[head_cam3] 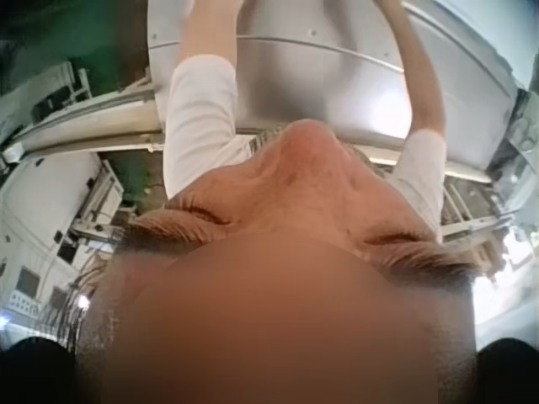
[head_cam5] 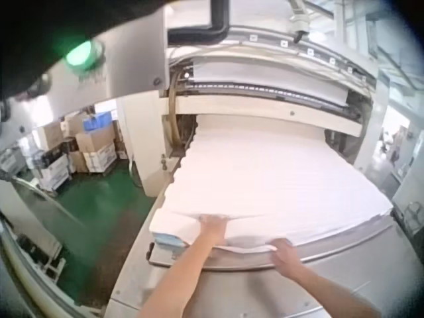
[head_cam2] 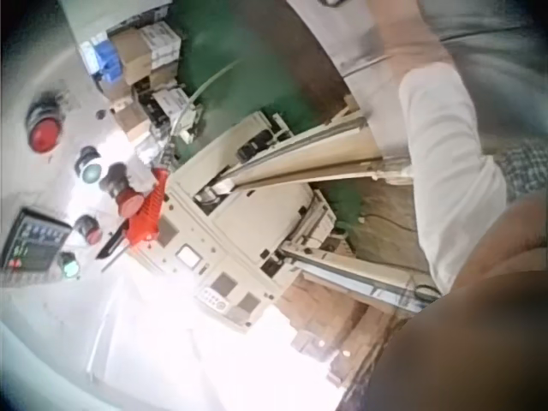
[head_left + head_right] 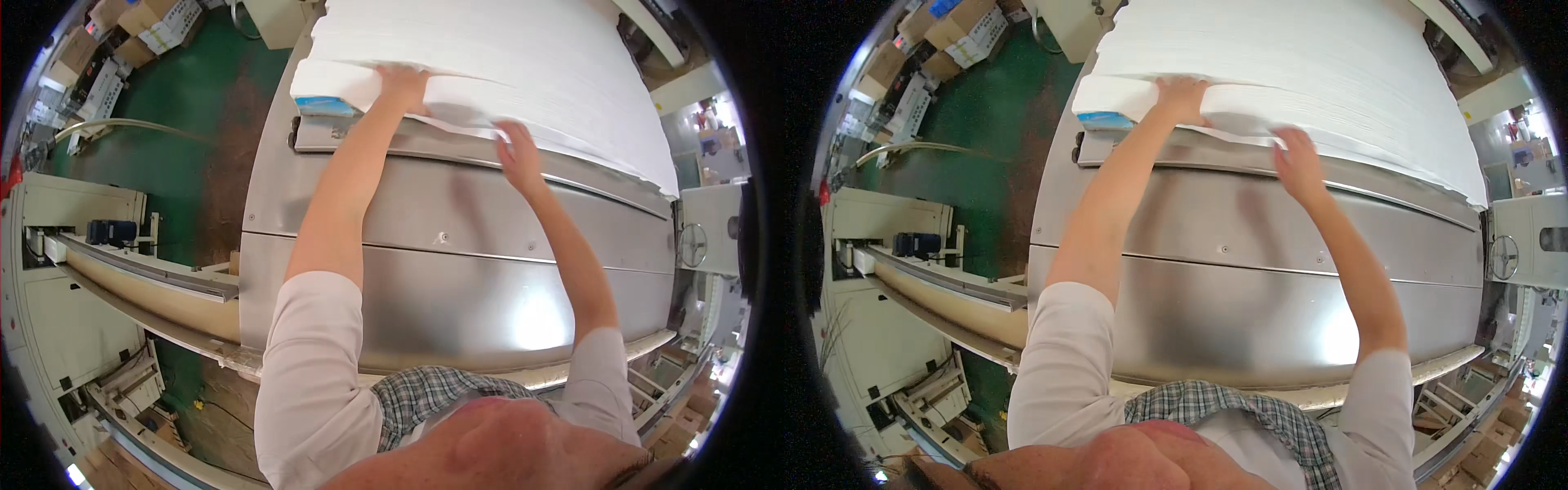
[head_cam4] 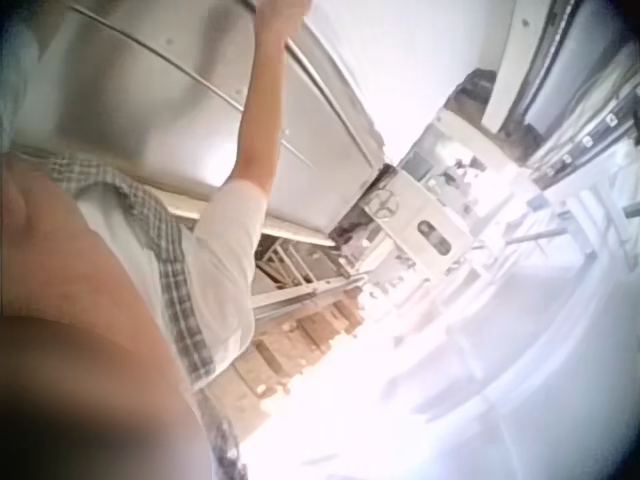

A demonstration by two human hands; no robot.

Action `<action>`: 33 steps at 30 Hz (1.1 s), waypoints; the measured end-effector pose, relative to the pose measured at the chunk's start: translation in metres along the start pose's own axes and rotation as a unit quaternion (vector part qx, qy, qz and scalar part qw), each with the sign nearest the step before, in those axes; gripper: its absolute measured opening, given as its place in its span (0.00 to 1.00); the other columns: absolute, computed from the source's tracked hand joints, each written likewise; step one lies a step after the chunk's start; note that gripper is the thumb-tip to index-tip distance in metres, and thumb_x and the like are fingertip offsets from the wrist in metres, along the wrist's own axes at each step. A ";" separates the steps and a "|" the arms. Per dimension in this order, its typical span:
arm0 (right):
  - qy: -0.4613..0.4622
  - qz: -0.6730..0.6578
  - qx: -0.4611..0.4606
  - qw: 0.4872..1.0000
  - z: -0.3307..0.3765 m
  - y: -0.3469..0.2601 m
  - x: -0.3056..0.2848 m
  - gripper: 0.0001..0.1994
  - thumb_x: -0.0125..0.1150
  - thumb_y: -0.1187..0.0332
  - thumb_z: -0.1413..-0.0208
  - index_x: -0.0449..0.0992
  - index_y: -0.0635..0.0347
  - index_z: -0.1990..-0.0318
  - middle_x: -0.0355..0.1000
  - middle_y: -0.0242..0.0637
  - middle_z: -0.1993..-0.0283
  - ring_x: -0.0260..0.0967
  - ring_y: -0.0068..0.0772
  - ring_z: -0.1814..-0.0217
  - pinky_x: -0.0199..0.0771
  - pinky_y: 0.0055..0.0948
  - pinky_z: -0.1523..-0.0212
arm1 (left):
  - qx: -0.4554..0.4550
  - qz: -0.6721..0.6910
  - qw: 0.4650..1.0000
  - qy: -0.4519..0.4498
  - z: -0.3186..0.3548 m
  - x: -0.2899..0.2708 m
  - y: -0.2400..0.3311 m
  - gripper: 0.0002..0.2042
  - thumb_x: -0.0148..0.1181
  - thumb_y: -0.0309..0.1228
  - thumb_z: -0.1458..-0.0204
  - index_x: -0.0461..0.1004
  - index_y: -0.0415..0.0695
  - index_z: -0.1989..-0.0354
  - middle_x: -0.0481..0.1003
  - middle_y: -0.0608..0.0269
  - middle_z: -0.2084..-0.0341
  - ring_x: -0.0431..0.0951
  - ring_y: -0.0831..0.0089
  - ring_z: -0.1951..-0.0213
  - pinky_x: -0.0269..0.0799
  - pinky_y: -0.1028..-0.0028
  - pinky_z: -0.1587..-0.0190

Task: Operating a paper mill machine to unroll, align, and cut large sheets of material.

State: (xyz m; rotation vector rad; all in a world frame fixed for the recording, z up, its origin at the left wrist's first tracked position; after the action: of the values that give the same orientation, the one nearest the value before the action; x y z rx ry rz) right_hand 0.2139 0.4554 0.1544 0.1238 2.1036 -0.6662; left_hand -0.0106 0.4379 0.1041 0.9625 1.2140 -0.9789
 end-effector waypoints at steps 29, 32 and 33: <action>-0.429 0.271 0.152 0.849 0.062 0.522 -0.275 0.51 0.71 0.50 0.81 0.53 0.47 0.40 0.57 0.35 0.42 0.51 0.42 0.39 0.51 0.54 0.45 | -0.369 -0.180 0.899 -0.154 0.009 0.004 0.017 0.38 0.58 0.24 0.62 0.45 0.52 0.40 0.52 0.68 0.41 0.50 0.56 0.40 0.50 0.33 0.52; -0.449 0.327 0.216 0.803 0.092 0.640 -0.337 0.56 0.77 0.61 0.91 0.54 0.49 0.41 0.60 0.38 0.44 0.56 0.45 0.42 0.55 0.51 0.46 | -0.384 -0.161 0.891 -0.180 -0.002 -0.003 0.044 0.37 0.56 0.23 0.63 0.48 0.50 0.41 0.53 0.61 0.42 0.52 0.55 0.41 0.52 0.40 0.49; -0.438 0.315 0.189 0.820 0.087 0.663 -0.341 0.55 0.77 0.63 0.91 0.55 0.51 0.42 0.60 0.40 0.45 0.56 0.44 0.43 0.57 0.46 0.46 | -0.351 -0.157 0.912 -0.145 0.016 0.003 -0.014 0.37 0.57 0.23 0.65 0.48 0.49 0.42 0.54 0.56 0.43 0.54 0.55 0.42 0.53 0.45 0.47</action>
State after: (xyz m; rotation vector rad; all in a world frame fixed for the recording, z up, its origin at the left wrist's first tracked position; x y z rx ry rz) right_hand 0.6968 1.0291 0.1108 0.5880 0.9260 -0.5582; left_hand -0.0187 0.4181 0.1023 0.0494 1.3415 -0.7939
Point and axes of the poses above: each hand's wrist, its own z-axis away from the middle knuckle, its own x-axis out of the palm, y = z × x, the point moved 6 cm from there along -z, towards the middle knuckle
